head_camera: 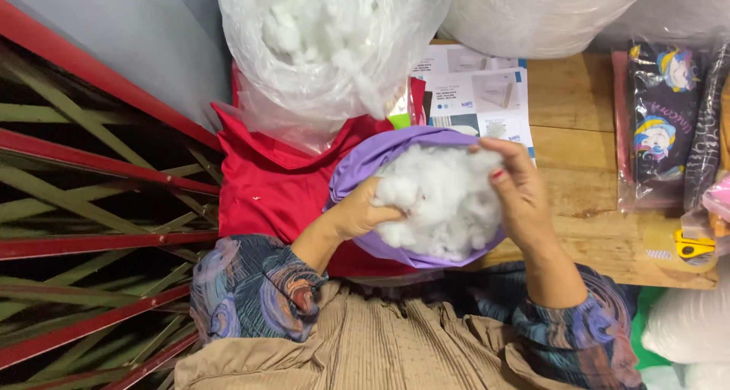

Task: Stuffing a purple fabric cushion cover with white fiberfill material by hand

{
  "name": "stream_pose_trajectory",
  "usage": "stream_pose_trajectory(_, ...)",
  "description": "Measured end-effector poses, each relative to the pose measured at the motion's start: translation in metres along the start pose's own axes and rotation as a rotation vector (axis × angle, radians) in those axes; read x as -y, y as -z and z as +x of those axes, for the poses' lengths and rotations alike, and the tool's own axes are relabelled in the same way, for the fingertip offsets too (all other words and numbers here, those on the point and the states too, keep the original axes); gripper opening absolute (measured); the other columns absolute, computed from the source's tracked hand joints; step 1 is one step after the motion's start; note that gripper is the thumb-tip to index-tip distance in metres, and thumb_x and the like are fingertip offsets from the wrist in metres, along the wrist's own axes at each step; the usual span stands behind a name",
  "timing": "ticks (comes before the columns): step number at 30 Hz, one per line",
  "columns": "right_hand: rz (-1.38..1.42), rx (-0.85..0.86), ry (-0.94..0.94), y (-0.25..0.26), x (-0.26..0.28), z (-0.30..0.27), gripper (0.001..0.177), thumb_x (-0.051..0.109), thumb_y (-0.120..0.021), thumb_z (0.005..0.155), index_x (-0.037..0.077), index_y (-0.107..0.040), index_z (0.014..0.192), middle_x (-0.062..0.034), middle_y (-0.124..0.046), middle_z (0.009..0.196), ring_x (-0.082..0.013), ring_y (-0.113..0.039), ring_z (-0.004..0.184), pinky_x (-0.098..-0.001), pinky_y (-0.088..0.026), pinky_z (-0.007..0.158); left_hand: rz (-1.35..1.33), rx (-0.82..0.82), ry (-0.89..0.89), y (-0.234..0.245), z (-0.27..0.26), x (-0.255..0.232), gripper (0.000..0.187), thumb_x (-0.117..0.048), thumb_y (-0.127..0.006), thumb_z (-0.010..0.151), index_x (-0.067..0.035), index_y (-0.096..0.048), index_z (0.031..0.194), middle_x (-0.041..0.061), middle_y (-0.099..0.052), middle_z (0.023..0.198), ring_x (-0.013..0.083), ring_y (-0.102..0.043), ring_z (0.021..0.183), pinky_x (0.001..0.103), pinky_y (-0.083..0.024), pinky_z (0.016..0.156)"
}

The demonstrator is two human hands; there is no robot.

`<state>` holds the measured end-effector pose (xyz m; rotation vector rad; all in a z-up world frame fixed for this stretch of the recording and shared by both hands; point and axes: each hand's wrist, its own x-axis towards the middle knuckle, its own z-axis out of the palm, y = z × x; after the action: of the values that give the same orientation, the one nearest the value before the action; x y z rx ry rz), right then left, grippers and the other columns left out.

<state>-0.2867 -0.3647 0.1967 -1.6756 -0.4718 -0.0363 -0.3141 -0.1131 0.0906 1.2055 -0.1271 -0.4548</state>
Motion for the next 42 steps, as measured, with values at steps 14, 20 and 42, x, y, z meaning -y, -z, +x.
stream_pose_trajectory(14,-0.257,0.009,-0.056,-0.012,0.01,-0.005,0.046,0.008,-0.08,0.08,0.009,-0.071,0.125,-0.0144,-0.073,0.12,-0.0309,-0.067,0.116,-0.0462,-0.05,0.099,0.071,0.14,-0.053,-0.015,-0.012,-0.061,0.054,-0.003,-0.076,0.075,-0.015,-0.068,0.127,0.002,-0.071,0.108,0.014,-0.063,0.097,0.033,-0.055,0.086)
stream_pose_trajectory(20,-0.059,-0.116,-0.165,0.004,0.011,-0.002,0.047,0.006,-0.067,0.092,0.0,-0.06,0.138,-0.0203,-0.075,0.111,-0.0217,-0.069,0.104,-0.0415,-0.056,0.093,-0.098,0.018,0.031,-0.01,-0.012,-0.045,0.05,0.001,-0.074,0.075,-0.014,-0.069,0.122,0.004,-0.075,0.106,0.0161,-0.069,0.091,0.034,-0.059,0.08)
stream_pose_trajectory(42,-0.231,-0.003,0.215,-0.044,-0.003,-0.014,0.046,0.04,-0.063,0.097,0.0,-0.066,0.122,-0.0169,-0.067,0.12,-0.0355,-0.062,0.121,-0.0477,-0.045,0.107,-0.154,-0.15,-0.123,-0.026,0.004,-0.02,0.064,-0.002,-0.09,0.07,-0.008,-0.066,0.129,0.011,-0.074,0.113,0.024,-0.07,0.104,0.044,-0.061,0.087)
